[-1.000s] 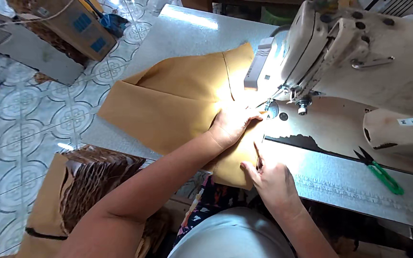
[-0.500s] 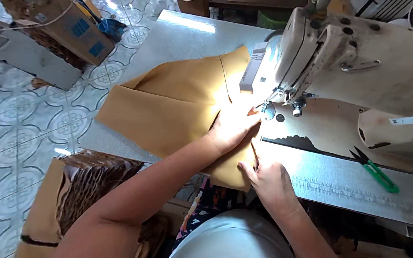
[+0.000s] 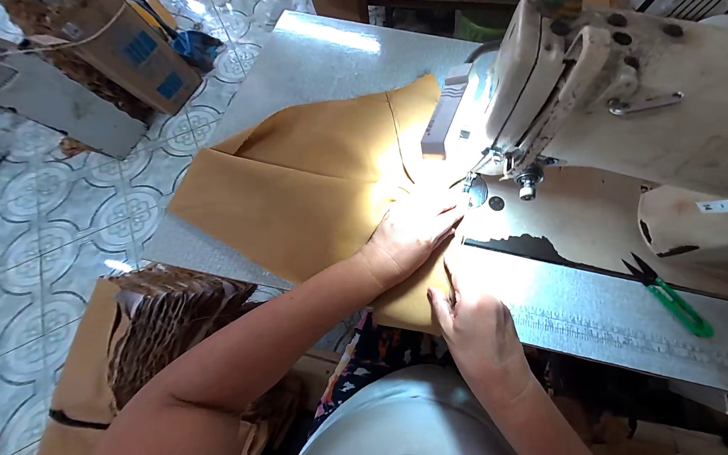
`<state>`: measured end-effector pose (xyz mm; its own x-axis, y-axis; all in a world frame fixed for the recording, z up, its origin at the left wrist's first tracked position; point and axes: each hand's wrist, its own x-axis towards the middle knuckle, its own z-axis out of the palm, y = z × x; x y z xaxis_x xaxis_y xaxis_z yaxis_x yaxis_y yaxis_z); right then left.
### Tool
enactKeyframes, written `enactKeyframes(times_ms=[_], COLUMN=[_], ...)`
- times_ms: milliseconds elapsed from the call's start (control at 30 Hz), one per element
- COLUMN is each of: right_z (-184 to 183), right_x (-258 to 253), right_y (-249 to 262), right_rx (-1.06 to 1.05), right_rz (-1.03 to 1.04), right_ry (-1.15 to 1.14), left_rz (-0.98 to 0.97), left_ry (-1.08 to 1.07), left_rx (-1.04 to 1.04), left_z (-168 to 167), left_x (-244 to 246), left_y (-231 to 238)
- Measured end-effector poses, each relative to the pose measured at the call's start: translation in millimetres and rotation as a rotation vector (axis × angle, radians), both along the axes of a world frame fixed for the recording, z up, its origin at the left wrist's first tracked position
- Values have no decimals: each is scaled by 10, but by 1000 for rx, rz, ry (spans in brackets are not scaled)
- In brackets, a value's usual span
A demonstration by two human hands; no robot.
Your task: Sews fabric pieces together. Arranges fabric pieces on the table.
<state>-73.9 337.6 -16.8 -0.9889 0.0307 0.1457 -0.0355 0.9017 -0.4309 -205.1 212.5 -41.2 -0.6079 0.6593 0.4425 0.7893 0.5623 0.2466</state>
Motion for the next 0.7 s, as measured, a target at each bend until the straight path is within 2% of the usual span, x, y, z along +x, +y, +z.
enactKeyframes(times_ms=[400,700], right_z=[1,4], right_x=[-11,-63], right_y=[10,29], right_rx=[12,42], right_rz=[2,10], right_ry=[-10,3], left_rz=[31,35], left_ry=[-11,-19], left_rx=[-113,-110], left_z=[67,38], left_x=[47,25], left_y=[48,54])
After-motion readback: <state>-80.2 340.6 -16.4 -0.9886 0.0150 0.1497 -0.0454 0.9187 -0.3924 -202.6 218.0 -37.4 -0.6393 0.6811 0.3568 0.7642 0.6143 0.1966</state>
